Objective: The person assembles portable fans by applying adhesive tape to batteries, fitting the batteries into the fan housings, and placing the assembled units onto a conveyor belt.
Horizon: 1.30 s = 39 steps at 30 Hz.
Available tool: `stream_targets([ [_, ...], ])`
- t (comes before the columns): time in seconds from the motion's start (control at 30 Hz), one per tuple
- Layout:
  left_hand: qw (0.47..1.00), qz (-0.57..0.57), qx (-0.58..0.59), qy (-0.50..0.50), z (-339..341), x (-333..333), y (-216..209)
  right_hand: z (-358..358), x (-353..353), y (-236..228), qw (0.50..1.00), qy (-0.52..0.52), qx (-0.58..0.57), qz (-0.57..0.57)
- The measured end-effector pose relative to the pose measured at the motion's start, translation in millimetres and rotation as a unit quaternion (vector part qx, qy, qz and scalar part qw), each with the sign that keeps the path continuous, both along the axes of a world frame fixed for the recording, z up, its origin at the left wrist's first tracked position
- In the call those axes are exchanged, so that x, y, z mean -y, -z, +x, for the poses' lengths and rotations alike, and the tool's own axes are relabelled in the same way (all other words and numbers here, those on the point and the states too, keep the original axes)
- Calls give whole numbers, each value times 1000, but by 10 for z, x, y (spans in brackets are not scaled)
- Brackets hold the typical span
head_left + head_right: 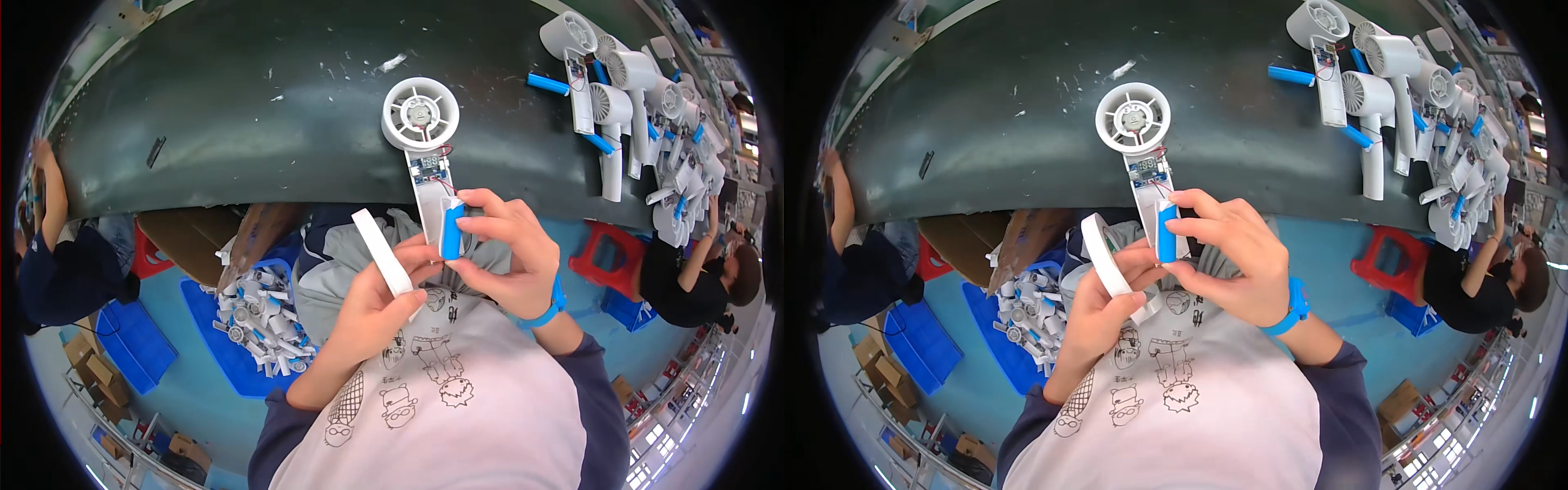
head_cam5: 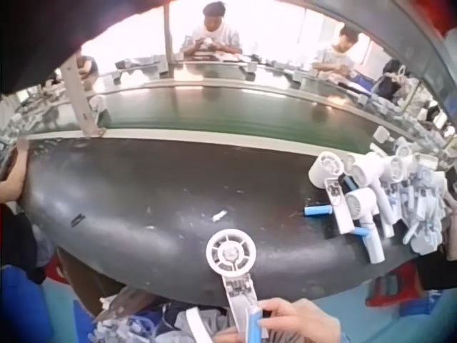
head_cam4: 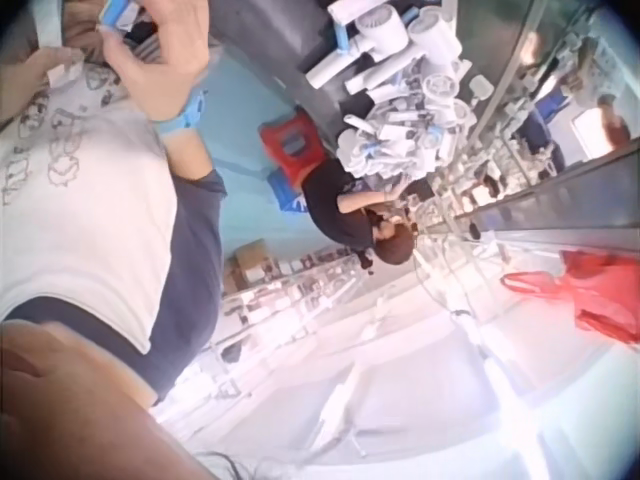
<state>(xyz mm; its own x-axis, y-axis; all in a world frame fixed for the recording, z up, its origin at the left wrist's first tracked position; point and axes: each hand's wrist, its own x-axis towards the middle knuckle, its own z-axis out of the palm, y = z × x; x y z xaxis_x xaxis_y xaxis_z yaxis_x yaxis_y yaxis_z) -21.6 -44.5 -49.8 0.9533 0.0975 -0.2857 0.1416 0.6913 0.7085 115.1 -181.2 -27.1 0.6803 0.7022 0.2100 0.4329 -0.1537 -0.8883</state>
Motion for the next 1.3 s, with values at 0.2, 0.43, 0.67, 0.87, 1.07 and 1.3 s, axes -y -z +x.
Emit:
stream_targets([
  [0.2, 999, 5, -37, 15, 4, -84, -23, 132, -54, -90, 982, -93, 152, -59],
  [0.43, 999, -8, -35, 26, -3, -121, 5, 159, -90, -41, 976, -110, 172, -78],
  [0.67, 999, -14, -35, 28, 8, -142, -20, 172, -127, 0, 962, -130, 216, -106],
  [0.87, 998, -3, -53, 34, 25, -196, -67, 193, -121, -37, 976, -105, 180, -70],
  [1.07, 995, 37, -39, 87, 65, -211, -115, 45, -360, 158, 929, 37, -365, 36],
  [1.3, 990, -20, 58, 124, 0, -376, -165, 1842, -1566, 326, 991, 42, -123, 42],
])
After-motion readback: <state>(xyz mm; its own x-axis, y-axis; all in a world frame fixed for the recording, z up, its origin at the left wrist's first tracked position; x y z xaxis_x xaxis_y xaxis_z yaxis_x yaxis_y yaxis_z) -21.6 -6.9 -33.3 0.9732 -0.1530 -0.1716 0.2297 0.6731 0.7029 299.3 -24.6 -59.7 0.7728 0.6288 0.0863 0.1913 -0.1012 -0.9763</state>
